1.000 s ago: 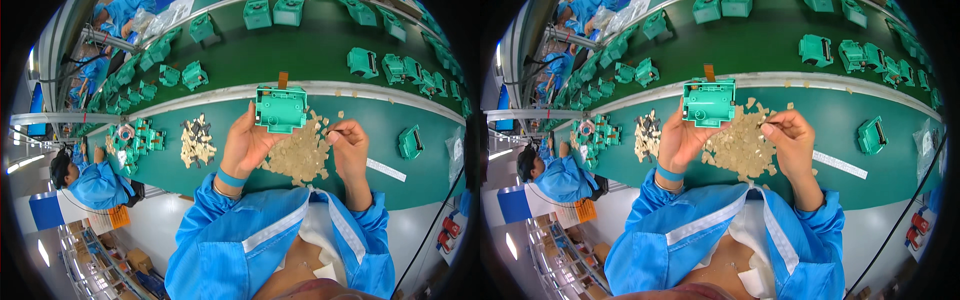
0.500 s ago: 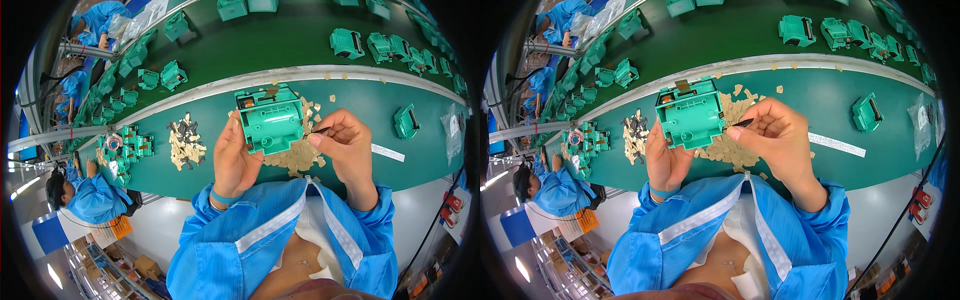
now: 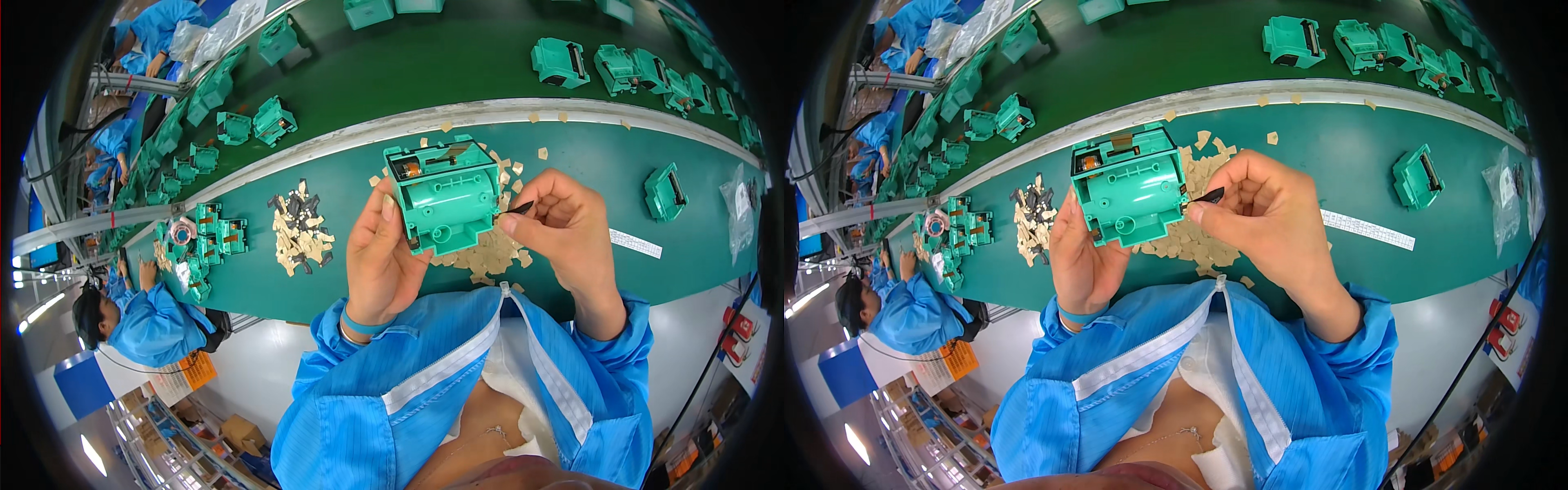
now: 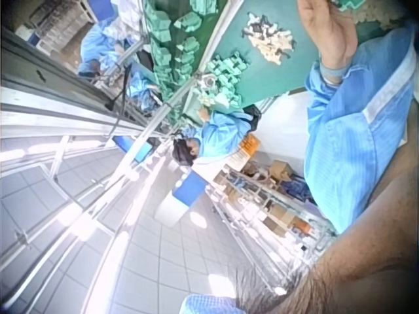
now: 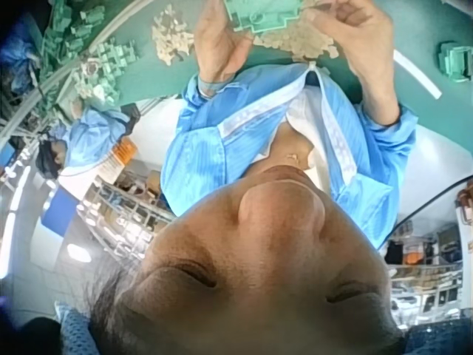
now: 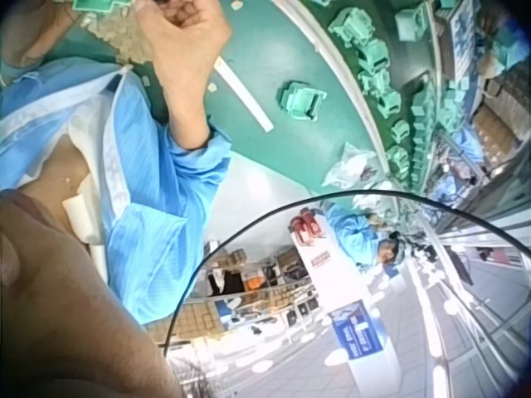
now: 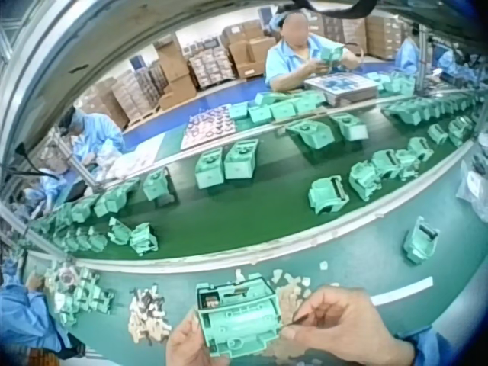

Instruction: The person applies small adhesive pads to green plastic housings by hand.

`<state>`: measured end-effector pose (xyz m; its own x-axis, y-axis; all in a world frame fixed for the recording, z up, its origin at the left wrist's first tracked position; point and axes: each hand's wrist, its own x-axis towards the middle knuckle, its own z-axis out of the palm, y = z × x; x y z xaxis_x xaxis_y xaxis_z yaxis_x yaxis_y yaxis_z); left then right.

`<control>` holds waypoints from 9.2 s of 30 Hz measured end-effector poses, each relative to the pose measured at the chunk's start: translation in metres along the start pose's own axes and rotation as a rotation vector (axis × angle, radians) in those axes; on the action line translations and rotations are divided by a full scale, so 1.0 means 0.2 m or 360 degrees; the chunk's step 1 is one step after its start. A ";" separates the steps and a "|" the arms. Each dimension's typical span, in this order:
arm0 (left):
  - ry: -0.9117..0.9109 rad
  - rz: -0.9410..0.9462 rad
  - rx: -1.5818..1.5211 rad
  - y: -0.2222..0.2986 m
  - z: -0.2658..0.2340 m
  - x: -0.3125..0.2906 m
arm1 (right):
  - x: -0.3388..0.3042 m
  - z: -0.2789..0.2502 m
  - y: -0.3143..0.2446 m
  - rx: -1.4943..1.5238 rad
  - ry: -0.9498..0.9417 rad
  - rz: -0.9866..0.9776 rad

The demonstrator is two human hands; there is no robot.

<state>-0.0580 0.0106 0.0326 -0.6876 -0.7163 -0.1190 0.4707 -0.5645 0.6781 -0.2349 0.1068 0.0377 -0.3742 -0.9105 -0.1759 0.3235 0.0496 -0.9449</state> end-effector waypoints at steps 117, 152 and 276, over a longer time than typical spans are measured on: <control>0.1168 0.0184 0.2777 0.49 -0.88 -0.03 | 0.08 -0.07 0.36 -0.0343 0.0174 -0.0476; -0.0200 0.1170 0.2799 0.00 -0.17 -0.07 | 0.08 0.07 0.29 0.0199 -0.0548 0.0385; 0.0168 -0.0213 0.1185 -0.09 0.03 -0.01 | 0.10 -0.07 0.27 -0.1193 -0.0088 -0.1908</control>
<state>-0.0687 0.0238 0.0260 -0.6382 -0.7180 -0.2779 -0.1356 -0.2504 0.9586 -0.2376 0.0972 -0.0205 -0.0490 -0.5694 0.8206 -0.6997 -0.5667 -0.4350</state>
